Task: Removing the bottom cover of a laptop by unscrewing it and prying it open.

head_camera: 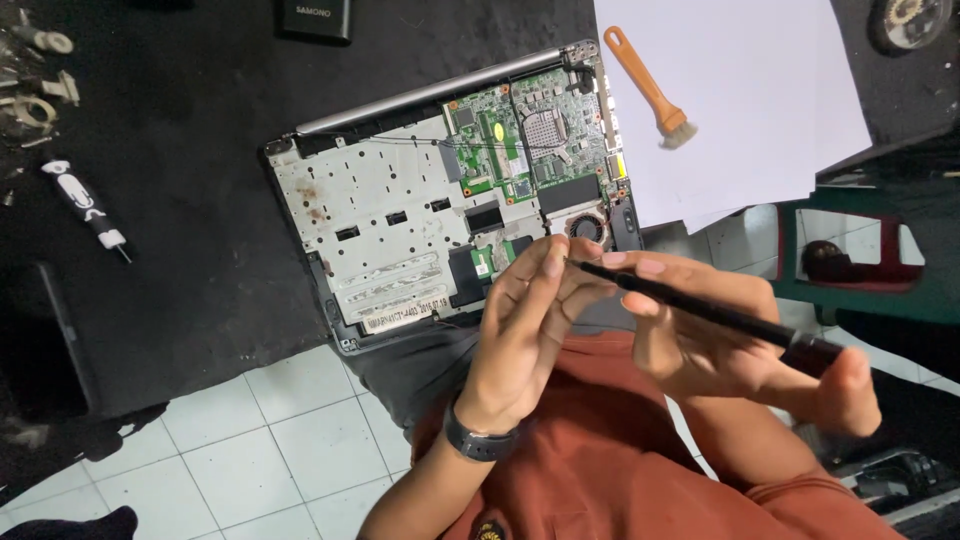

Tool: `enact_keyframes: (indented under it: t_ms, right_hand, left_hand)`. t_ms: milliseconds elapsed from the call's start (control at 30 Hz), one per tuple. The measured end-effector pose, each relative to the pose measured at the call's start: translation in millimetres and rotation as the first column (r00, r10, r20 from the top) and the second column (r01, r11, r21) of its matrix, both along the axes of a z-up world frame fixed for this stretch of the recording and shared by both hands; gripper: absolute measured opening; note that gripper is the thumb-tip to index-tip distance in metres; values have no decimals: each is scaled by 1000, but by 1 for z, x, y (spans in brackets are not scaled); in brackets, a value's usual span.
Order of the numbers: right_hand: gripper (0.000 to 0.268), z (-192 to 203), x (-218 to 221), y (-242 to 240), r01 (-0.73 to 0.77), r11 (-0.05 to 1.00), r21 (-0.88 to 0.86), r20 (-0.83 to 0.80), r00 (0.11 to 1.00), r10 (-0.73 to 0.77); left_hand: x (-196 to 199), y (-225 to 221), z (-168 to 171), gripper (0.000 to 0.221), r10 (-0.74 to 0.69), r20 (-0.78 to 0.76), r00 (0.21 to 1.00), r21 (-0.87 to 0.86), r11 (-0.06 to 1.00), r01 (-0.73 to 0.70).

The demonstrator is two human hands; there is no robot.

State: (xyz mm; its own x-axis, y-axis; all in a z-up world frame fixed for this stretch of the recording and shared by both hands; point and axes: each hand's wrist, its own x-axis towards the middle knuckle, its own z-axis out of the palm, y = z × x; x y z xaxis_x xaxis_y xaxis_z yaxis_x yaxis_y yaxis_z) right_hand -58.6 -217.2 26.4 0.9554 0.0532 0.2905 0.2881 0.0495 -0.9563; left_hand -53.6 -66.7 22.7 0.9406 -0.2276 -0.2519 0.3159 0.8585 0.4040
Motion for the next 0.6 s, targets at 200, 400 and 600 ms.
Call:
enact_keyframes:
  t_ms: [200,400,600]
  right_hand:
    - [22,4,9,26,368,913,-176,266,911,-316]
    - [94,14,22,42,497,866,-56,475,776,-415]
    - [54,12,22,15,485,856,-178,336,848,-410]
  left_hand:
    - [4,5,5,19,17,27,999,60,998,-18]
    - [6,7,0,20,43,35,998,209,977,-50]
    - [18,42,-5,23,26,143,989,426,900,-85]
